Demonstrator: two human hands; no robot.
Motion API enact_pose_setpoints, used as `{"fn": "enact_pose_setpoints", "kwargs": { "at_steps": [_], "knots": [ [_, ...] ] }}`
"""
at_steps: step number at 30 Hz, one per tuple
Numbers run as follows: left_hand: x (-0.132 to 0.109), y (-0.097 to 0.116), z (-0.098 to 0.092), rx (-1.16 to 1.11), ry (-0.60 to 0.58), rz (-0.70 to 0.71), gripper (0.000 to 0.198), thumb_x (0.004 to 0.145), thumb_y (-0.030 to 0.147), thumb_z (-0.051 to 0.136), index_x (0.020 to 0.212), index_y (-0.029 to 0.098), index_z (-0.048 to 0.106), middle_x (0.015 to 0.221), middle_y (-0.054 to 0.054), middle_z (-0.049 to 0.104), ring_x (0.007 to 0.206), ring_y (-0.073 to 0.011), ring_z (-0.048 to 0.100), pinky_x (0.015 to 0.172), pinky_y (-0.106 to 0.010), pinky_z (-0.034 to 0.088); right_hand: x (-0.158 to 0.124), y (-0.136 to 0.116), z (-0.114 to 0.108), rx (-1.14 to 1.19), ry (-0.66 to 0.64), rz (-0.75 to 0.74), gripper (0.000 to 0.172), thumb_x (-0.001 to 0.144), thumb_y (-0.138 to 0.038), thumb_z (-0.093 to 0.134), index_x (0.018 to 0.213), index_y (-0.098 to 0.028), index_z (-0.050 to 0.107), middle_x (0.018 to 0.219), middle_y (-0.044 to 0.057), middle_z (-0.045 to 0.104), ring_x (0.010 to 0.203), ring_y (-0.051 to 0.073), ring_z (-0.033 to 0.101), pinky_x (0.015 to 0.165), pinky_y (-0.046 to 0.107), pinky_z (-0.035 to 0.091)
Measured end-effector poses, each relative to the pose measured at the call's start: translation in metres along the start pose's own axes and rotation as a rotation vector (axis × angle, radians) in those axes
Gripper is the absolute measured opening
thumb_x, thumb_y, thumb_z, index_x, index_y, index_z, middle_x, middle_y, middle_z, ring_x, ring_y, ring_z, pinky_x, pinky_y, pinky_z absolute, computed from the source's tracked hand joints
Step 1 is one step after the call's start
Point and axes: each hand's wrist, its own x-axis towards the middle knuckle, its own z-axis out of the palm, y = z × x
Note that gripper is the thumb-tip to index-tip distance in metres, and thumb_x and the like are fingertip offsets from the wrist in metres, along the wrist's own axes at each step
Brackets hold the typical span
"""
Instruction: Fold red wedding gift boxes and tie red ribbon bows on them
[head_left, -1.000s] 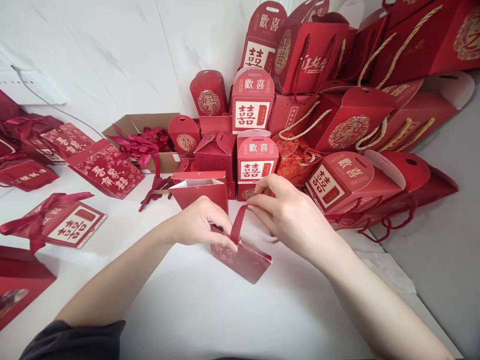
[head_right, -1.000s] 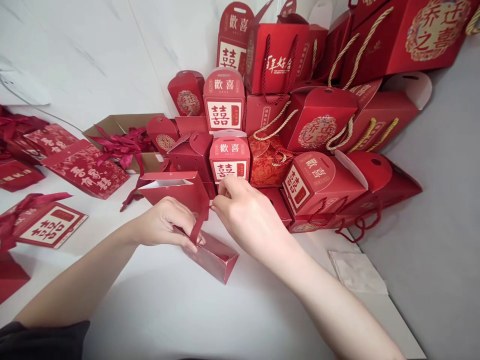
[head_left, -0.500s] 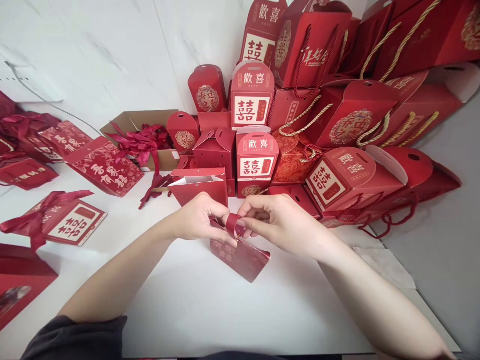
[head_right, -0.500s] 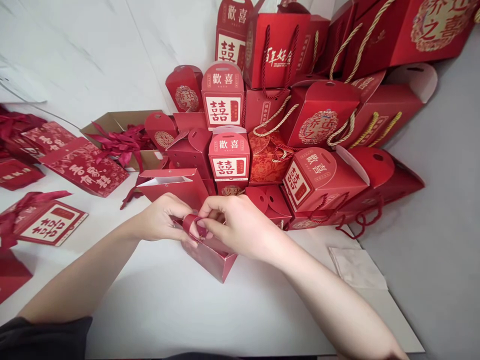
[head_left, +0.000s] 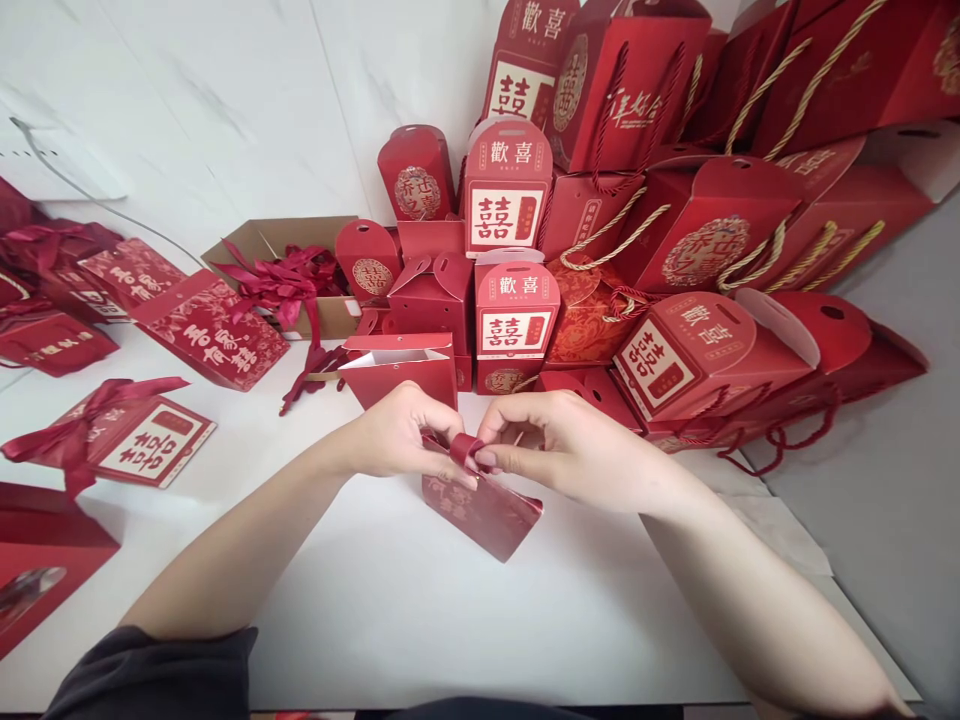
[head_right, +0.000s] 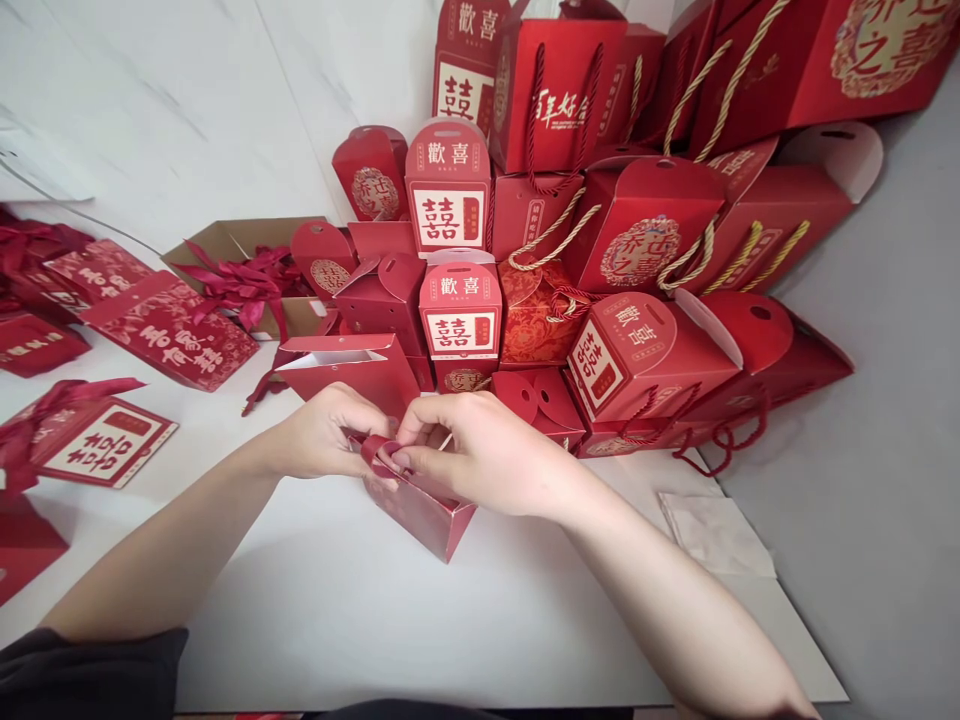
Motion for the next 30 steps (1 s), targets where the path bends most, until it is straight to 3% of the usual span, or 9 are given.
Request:
{"fn": "enact_pose_setpoints", "kwargs": {
  "at_steps": [9,18,23,27,30],
  "knots": [
    [-0.0003,0.0021,-0.0001,0.0,-0.002,-0.076,0.022,0.068,0.029,0.083,0.073,0.01,0.071,0.061,0.001,0.064,0.053,-0.006,0.052,0.05,-0.015,0.041,0.0037,0.0064,-0.0047,0.096,-0.077,-0.023,0.011,0.093,-0.026,0.055,0.088,-0.02,0.063,0.085,0.0,0.071,0.079,0.014,0.065,0.071,0.024,0.047],
    [0.0,0.0023,0.0004,0.074,0.015,-0.027,0.024,0.069,0.031,0.082,0.068,0.011,0.069,0.058,0.003,0.058,0.053,-0.0054,0.048,0.05,-0.015,0.04,0.0016,0.0044,-0.0021,0.131,-0.035,-0.003,0.017,0.093,-0.033,0.056,0.084,-0.02,0.062,0.072,-0.003,0.063,0.061,0.009,0.052,0.056,0.021,0.04],
    [0.0001,0.004,0.0014,0.049,0.008,-0.005,0.022,0.071,0.029,0.08,0.066,0.011,0.069,0.055,0.002,0.059,0.051,-0.0053,0.048,0.051,-0.016,0.04,0.0022,0.0076,-0.0015,0.167,-0.066,-0.007,0.006,0.09,-0.024,0.059,0.089,-0.019,0.062,0.081,0.0,0.067,0.069,0.011,0.059,0.061,0.022,0.044],
    [-0.0002,0.0041,0.0008,0.043,0.012,-0.004,0.019,0.071,0.029,0.081,0.071,0.011,0.073,0.063,-0.002,0.069,0.054,-0.0076,0.056,0.052,-0.017,0.044,0.0034,0.0072,-0.0011,0.225,-0.039,0.004,0.008,0.091,-0.026,0.058,0.087,-0.02,0.057,0.086,0.001,0.068,0.074,0.013,0.062,0.062,0.022,0.045],
    [-0.0005,0.003,-0.0006,0.04,0.0,-0.004,0.02,0.072,0.031,0.08,0.074,0.012,0.075,0.067,-0.005,0.072,0.057,-0.0103,0.06,0.054,-0.018,0.047,0.0032,0.0043,-0.0009,0.08,0.051,-0.032,0.006,0.091,-0.024,0.056,0.086,-0.02,0.056,0.077,-0.002,0.065,0.067,0.011,0.059,0.058,0.021,0.042]
  ]
}}
